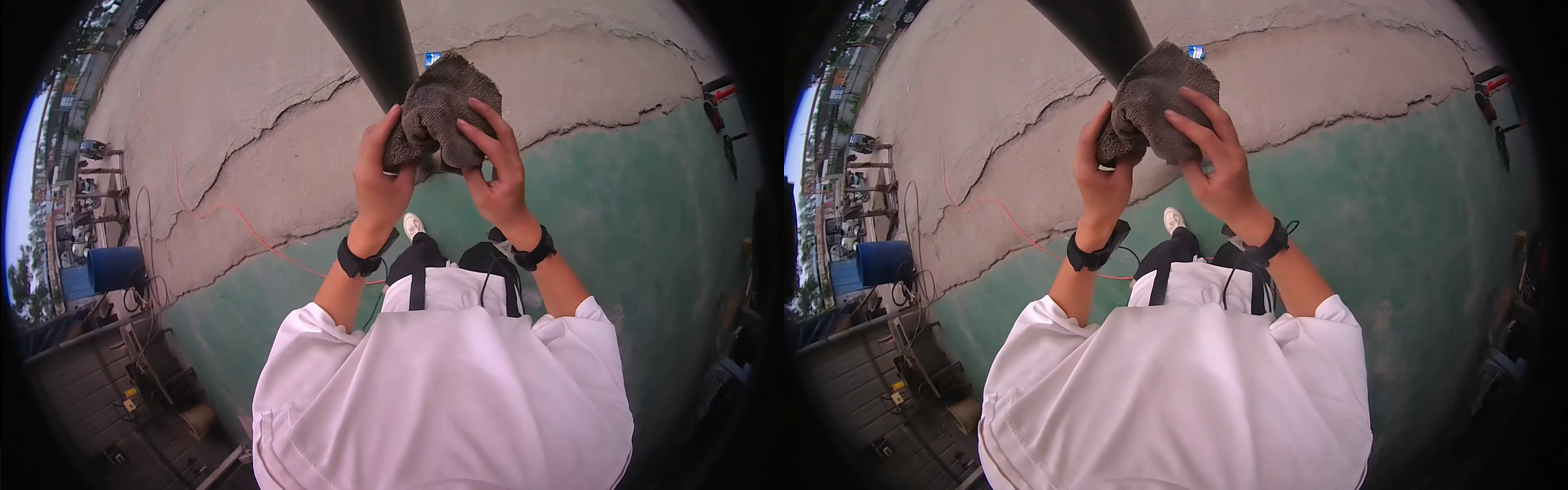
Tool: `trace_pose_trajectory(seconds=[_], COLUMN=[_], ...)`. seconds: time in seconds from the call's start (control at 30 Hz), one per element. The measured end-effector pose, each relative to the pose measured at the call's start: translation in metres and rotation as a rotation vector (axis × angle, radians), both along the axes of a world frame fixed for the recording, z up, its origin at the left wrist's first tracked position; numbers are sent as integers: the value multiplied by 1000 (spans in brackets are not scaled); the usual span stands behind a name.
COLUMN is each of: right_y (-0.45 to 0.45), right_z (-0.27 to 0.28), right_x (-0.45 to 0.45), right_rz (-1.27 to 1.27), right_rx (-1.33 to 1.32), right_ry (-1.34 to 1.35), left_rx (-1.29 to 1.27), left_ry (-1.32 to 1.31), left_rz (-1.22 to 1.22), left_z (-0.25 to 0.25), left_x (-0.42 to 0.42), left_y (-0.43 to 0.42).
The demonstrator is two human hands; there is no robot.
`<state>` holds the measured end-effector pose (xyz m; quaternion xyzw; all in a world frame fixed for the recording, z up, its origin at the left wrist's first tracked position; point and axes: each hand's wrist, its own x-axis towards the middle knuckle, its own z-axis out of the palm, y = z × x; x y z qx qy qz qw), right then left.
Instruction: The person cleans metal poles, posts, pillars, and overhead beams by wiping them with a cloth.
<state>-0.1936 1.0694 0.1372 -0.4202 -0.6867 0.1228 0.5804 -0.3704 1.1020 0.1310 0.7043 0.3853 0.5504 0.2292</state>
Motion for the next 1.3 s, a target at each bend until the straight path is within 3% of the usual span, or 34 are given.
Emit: trace_pose_trajectory(seconds=[0.23,0.37,0.43,0.47,0.5,0.7,0.83,0.97,1.07,1.2,1.3], right_y=[133,195,211,218,222,203,192,224,252,261,255], right_z=[69,63,42,27,10,-117,-94,-14,34,33,2], right_x=[-44,-74,-81,-79,-76,-67,-65,-60,-51,-33,-21], right_rz=[-128,-77,-117,-130,-143,-51,-8,31,177,346,426], right_rx=[363,467,548,586,623,441,387,517,481,280,-61], right_ry=[-95,-24,-57,-105,-153,-269,-158,98,360,467,640], left_rx=[649,626,584,482,487,258,153,596,785,855,771], left_ry=[36,40,8,-127,-77,137,72,146,360,546,724], left_rz=[326,378,382,261,265,205,174,317,253,219,121], left_z=[78,78,57,38,29,-48,-48,-4,34,65,60], left_x=[-20,-29,-27,-30,-30,-42,-33,-14,-3,26,44], left_y=[122,169,181,187,189,167,144,142,154,164,168])
